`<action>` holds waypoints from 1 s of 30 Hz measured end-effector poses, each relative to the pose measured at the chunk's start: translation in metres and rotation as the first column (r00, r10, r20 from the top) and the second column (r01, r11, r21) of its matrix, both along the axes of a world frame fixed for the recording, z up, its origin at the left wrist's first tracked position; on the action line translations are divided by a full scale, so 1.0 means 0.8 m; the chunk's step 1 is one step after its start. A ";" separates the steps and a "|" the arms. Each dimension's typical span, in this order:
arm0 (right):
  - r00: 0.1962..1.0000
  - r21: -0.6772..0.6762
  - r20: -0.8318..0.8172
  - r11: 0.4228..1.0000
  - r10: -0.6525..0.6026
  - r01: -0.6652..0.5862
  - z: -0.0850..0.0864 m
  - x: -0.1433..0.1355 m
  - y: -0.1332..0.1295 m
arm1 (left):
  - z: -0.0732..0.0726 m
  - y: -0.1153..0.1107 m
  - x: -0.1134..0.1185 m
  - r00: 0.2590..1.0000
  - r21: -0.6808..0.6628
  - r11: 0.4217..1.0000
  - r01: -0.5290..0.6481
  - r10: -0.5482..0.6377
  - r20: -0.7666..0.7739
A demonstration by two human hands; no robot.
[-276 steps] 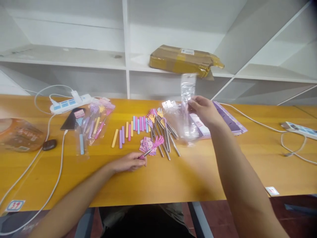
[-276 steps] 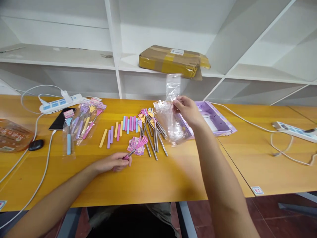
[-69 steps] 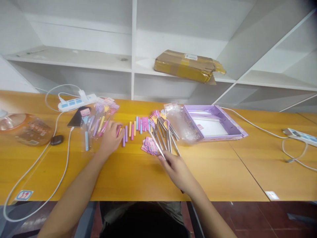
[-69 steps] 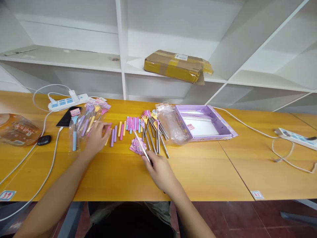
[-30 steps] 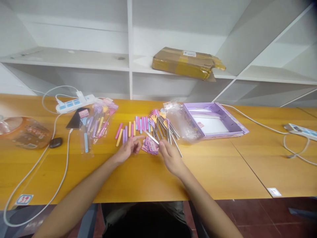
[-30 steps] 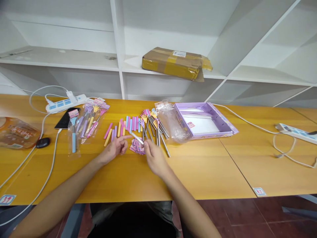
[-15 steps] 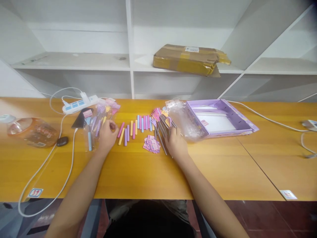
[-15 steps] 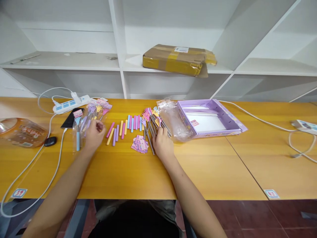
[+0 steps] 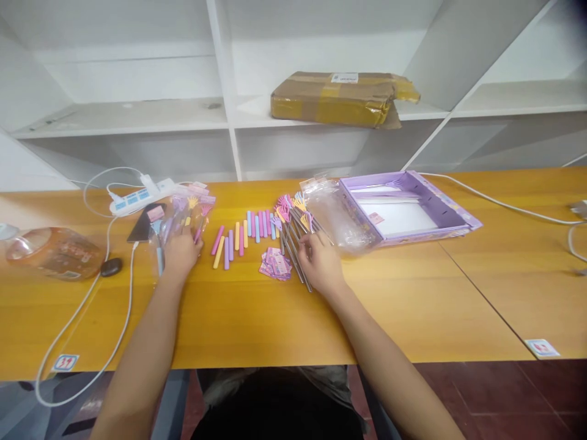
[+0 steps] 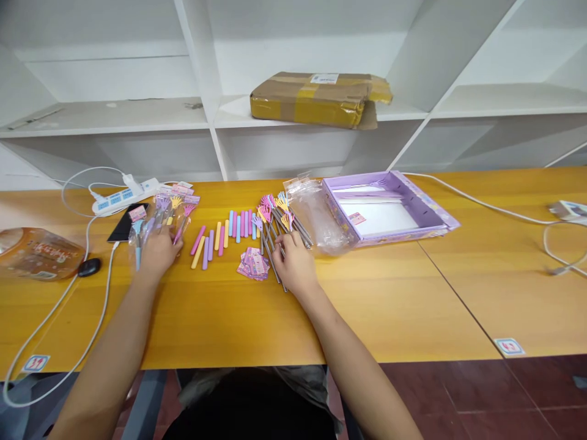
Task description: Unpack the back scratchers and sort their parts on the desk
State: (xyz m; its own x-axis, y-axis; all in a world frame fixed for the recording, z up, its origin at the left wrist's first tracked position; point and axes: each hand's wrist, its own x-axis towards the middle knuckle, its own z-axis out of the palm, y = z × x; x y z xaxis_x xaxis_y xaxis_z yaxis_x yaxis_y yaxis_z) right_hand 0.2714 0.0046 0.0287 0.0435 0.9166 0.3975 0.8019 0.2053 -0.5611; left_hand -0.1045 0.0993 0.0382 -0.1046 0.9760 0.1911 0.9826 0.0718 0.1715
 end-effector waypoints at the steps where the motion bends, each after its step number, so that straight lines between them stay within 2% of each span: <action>1: 0.999 0.016 -0.043 1.000 0.026 -0.025 0.001 -0.001 -0.001 | 0.002 -0.001 0.001 1.000 -0.032 0.999 -0.027 0.027 0.000; 3: 0.990 0.050 -0.124 0.997 0.065 -0.059 0.004 -0.003 -0.002 | 0.006 -0.006 0.004 0.998 -0.055 0.997 -0.059 0.061 0.035; 5: 0.977 0.075 -0.199 0.995 0.075 -0.061 0.004 -0.005 -0.003 | 0.010 -0.013 0.012 0.993 0.028 0.999 -0.024 0.020 0.119; 7: 0.953 0.079 -0.290 0.995 0.083 -0.063 0.001 -0.007 -0.002 | 0.014 -0.026 0.027 0.972 0.184 0.979 0.087 -0.124 0.198; 9: 0.898 0.057 -0.425 0.993 0.115 -0.101 -0.004 -0.009 0.001 | 0.017 -0.042 0.050 0.914 0.294 0.921 0.257 -0.331 0.236; 11: 0.786 0.031 -0.602 0.988 0.138 -0.150 -0.008 -0.010 0.008 | 0.017 -0.060 0.074 0.797 0.293 0.834 0.467 -0.541 0.269; 13: 0.630 0.008 -0.767 0.984 0.119 -0.177 -0.011 -0.009 0.015 | 0.014 -0.076 0.093 0.658 0.254 0.727 0.638 -0.686 0.310; 15: 0.492 0.003 -0.866 0.985 0.088 -0.171 -0.010 -0.007 0.020 | 0.009 -0.087 0.105 0.568 0.209 0.670 0.712 -0.725 0.388; 17: 0.421 0.016 -0.903 0.986 0.085 -0.165 -0.008 -0.006 0.022 | 0.006 -0.091 0.109 0.539 0.151 0.671 0.726 -0.692 0.479; 19: 0.412 0.023 -0.905 0.980 0.104 -0.197 -0.007 -0.010 0.019 | 0.005 -0.091 0.108 0.538 0.066 0.672 0.738 -0.645 0.542; 23: 0.494 -0.045 -0.854 0.925 0.161 -0.378 -0.008 -0.027 0.001 | 0.007 -0.089 0.106 0.536 -0.062 0.653 0.755 -0.560 0.632; 27: 0.605 -0.075 -0.743 0.863 0.286 -0.500 -0.007 -0.038 -0.013 | 0.005 -0.093 0.108 0.468 -0.051 0.659 0.751 -0.476 0.745; 30: 0.656 -0.048 -0.690 0.884 0.307 -0.464 -0.008 -0.037 -0.012 | 0.000 -0.098 0.108 0.420 -0.032 0.659 0.752 -0.441 0.793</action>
